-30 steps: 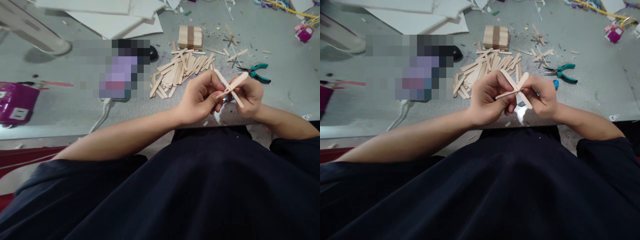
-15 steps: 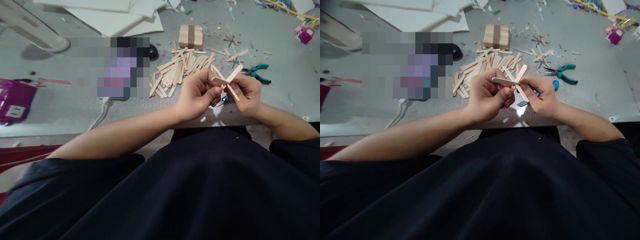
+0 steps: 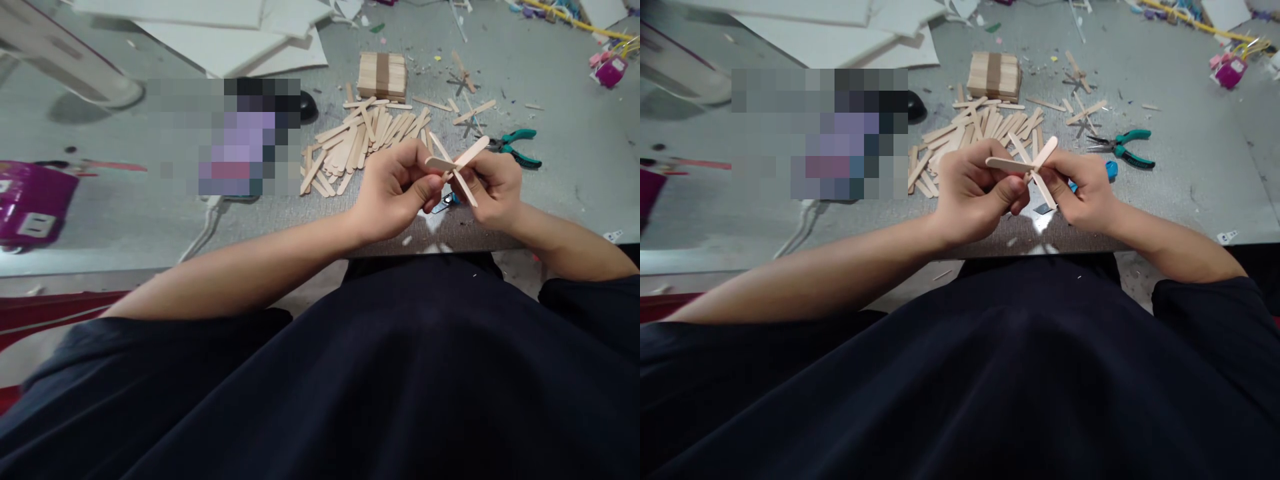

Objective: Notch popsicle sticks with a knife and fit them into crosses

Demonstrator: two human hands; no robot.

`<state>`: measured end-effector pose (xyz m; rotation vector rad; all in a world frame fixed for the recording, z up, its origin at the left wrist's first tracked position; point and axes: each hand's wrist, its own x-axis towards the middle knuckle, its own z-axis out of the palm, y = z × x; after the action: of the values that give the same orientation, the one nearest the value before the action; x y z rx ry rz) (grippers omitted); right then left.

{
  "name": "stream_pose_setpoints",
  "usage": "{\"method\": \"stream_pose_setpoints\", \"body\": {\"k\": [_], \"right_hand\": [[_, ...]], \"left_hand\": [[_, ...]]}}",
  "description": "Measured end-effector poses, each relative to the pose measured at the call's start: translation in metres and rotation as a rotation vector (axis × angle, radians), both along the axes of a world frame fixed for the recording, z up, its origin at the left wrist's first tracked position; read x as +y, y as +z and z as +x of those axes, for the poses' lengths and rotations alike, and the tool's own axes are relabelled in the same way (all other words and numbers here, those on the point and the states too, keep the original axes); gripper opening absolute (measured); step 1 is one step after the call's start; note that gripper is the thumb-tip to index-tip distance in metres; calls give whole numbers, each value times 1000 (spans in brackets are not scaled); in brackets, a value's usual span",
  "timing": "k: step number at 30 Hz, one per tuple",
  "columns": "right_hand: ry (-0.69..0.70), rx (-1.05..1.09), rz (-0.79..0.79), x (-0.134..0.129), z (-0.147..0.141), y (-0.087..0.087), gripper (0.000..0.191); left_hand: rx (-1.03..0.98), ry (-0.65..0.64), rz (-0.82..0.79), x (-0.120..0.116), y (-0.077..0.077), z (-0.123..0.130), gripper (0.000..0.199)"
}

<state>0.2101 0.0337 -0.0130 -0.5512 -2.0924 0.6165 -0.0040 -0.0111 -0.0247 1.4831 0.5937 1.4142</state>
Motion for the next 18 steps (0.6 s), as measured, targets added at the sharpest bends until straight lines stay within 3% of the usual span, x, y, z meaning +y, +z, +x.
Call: {"method": "stream_pose_setpoints", "body": {"k": [3, 8, 12, 18], "right_hand": [[-6, -87, -19, 5, 4, 1, 63], [18, -76, 100, 13, 5, -8, 51], [35, -53, 43, 22, 6, -18, 53], [19, -15, 106, 20, 7, 0, 44]], "left_hand": [[20, 1, -61, 1, 2, -2, 67], [47, -27, -102, 3, 7, -4, 48], [74, -31, -146, 4, 13, -6, 41], [109, -58, -153, 2, 19, -8, 45]]}}
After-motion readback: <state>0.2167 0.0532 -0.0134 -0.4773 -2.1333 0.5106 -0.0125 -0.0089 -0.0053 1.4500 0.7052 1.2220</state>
